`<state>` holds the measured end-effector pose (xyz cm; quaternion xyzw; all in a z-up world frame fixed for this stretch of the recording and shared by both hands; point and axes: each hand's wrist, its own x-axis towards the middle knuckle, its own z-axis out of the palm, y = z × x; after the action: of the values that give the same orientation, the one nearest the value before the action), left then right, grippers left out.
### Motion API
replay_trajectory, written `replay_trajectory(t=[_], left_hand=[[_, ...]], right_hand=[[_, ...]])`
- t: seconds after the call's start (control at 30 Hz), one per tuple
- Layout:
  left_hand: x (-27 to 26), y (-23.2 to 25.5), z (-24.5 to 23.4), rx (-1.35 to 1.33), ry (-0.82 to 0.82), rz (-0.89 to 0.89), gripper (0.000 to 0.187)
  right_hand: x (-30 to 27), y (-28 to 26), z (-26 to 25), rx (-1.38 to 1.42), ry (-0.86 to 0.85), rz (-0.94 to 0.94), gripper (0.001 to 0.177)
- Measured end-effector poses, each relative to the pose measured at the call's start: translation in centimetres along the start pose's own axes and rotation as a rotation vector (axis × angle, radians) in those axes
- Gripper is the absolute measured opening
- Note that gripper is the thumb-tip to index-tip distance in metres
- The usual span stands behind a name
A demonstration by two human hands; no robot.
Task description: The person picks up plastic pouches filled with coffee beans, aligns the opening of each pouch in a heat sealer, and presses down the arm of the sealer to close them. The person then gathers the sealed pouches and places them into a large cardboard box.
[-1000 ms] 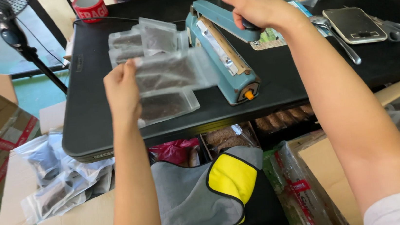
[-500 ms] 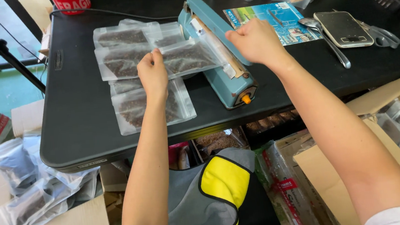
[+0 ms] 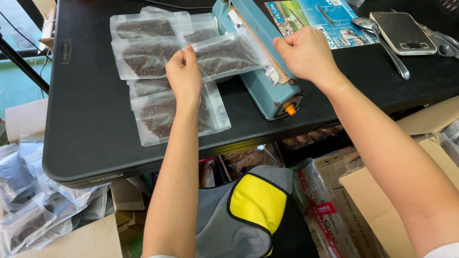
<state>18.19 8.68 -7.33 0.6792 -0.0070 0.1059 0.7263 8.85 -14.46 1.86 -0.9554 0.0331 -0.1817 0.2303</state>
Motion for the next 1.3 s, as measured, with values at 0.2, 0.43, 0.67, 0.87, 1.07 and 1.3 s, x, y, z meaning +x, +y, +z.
replay_trajectory(t=[0.2, 0.43, 0.67, 0.87, 1.07, 1.3], left_hand=[[0.0, 0.0, 0.0, -0.01, -0.005, -0.003, 0.049], [0.1, -0.3, 0.1, -0.027, 0.003, -0.014, 0.049], [0.1, -0.3, -0.1, -0.014, 0.012, 0.017, 0.048], [2.2, -3.8, 0.9, 0.009, 0.111, 0.059, 0.044], [0.3, -0.1, -0.7, -0.144, -0.004, -0.103, 0.04], [0.4, 0.5, -1.3, -0.276, -0.095, -0.189, 0.037]], right_hand=[[-0.1, -0.3, -0.1, -0.012, -0.009, 0.045, 0.07], [0.0, 0.1, 0.0, -0.03, -0.004, 0.02, 0.07], [-0.6, -0.1, 0.3, -0.029, 0.033, 0.016, 0.069], [0.2, 4.0, 3.5, -0.09, 0.203, -0.014, 0.06], [-1.7, 2.1, 2.6, -0.104, 0.315, -0.184, 0.062], [-2.0, 1.4, 2.0, 0.077, 0.335, -0.21, 0.065]])
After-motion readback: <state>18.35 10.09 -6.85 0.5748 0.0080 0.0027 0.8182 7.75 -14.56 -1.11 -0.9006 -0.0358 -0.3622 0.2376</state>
